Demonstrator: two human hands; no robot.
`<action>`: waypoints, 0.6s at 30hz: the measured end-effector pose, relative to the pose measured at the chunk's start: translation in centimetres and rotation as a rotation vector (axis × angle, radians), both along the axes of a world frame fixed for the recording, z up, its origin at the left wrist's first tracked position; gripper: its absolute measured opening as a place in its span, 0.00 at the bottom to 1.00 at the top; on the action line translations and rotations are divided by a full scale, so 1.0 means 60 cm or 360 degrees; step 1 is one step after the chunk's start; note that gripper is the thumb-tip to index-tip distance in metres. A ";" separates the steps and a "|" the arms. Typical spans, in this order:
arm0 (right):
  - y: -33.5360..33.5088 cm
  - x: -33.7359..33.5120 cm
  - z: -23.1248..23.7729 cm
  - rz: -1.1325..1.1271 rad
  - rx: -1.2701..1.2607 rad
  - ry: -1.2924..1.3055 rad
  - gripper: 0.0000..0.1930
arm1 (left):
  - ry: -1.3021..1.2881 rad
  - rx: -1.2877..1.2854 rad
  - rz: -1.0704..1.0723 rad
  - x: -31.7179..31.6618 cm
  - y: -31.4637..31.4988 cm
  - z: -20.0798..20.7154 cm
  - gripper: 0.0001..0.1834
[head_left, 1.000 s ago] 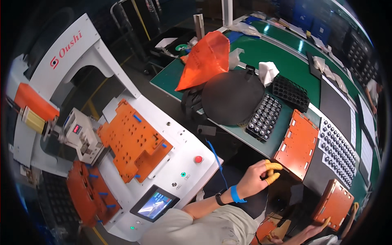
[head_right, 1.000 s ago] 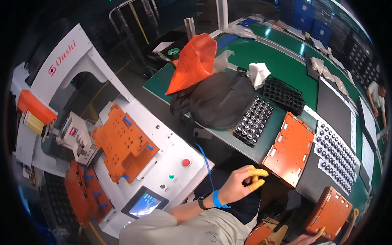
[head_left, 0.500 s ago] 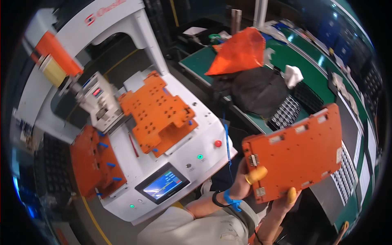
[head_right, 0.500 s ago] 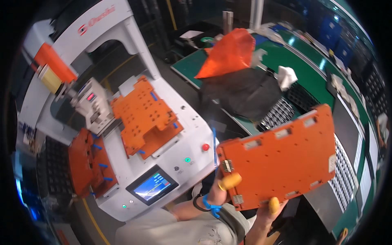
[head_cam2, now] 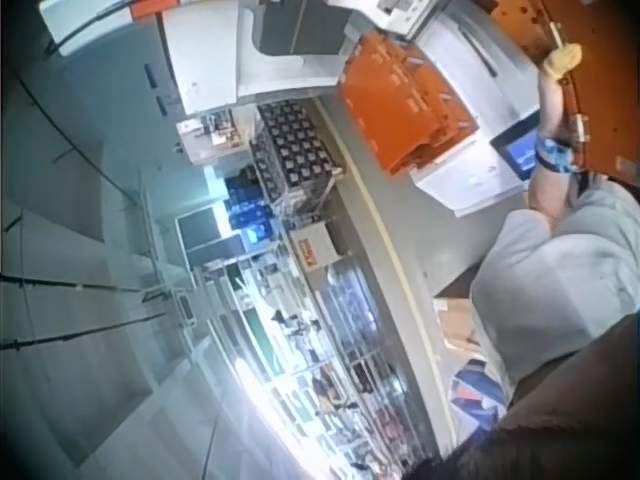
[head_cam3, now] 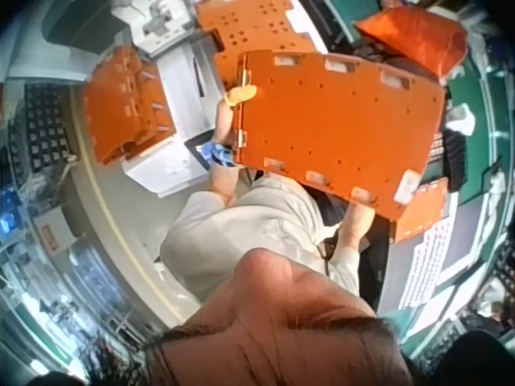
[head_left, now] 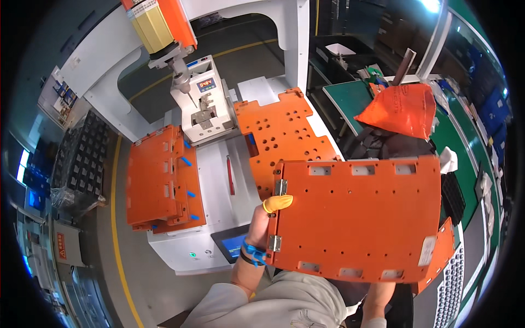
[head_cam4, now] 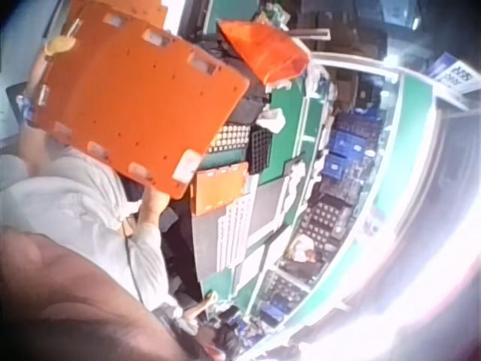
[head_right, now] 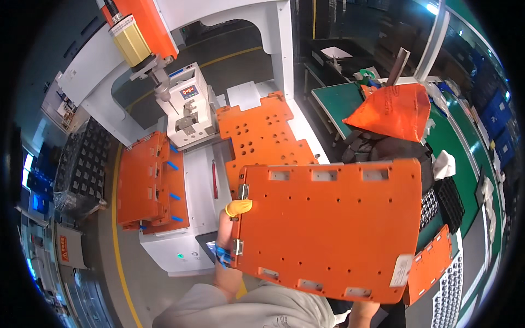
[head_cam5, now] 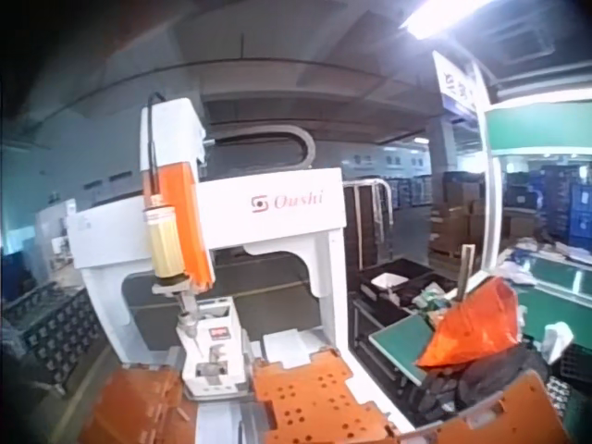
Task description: The person places small white square components onto an orange fixture, then moves the fixture to a machine and back. They repeat this process, handling components one at a time and arranging them on the fixture.
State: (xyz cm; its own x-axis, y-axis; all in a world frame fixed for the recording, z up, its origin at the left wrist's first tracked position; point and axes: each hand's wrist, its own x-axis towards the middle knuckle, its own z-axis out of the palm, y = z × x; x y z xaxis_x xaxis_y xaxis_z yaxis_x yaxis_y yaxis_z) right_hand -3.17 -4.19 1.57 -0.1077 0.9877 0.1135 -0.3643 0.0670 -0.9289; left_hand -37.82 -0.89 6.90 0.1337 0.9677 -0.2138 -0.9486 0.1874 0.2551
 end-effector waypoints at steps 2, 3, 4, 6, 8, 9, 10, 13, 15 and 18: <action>-0.020 0.004 0.015 0.0042 -0.0029 0.0015 0.32 | 0.0087 0.0014 -0.0079 -0.023 -0.002 0.015 0.13; -0.021 0.002 0.019 0.0050 -0.0047 0.0030 0.32 | 0.0173 0.0008 -0.0064 -0.024 -0.002 0.031 0.14; -0.016 -0.001 0.025 0.0064 -0.0064 0.0045 0.32 | 0.0263 0.0003 -0.0036 -0.026 -0.002 0.042 0.15; 0.002 -0.014 0.034 0.0059 -0.0097 0.0102 0.33 | 0.0320 0.0071 -0.0113 -0.039 0.008 0.043 0.18; 0.031 -0.027 0.047 0.0050 -0.0150 0.0190 0.33 | 0.0325 0.0035 -0.0231 -0.056 0.024 0.042 0.18; 0.050 -0.029 0.059 0.0038 -0.0179 0.0249 0.33 | 0.0202 0.0139 -0.0333 -0.061 0.036 0.041 0.19; 0.071 -0.032 0.070 0.0032 -0.0221 0.0324 0.33 | 0.0276 0.0097 -0.0303 -0.064 0.044 0.047 0.19; 0.144 -0.042 0.102 0.0058 -0.0356 0.0578 0.34 | 0.0427 0.0038 -0.0225 -0.068 0.064 0.049 0.20; 0.172 -0.052 0.113 0.0115 -0.0426 0.0700 0.34 | 0.0504 0.0075 -0.0124 -0.074 0.067 0.057 0.21; 0.184 -0.072 0.119 0.0185 -0.0503 0.0835 0.35 | 0.0495 0.0236 -0.0024 -0.079 0.068 0.068 0.29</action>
State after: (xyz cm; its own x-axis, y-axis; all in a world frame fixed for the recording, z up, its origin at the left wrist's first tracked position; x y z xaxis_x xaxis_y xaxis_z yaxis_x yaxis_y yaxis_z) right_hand -7.48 6.82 8.71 -0.2257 0.9673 -0.1154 -0.7660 -0.2494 -0.5925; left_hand -42.56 3.18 11.00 0.0987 0.9897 -0.1038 -0.8184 0.1401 0.5573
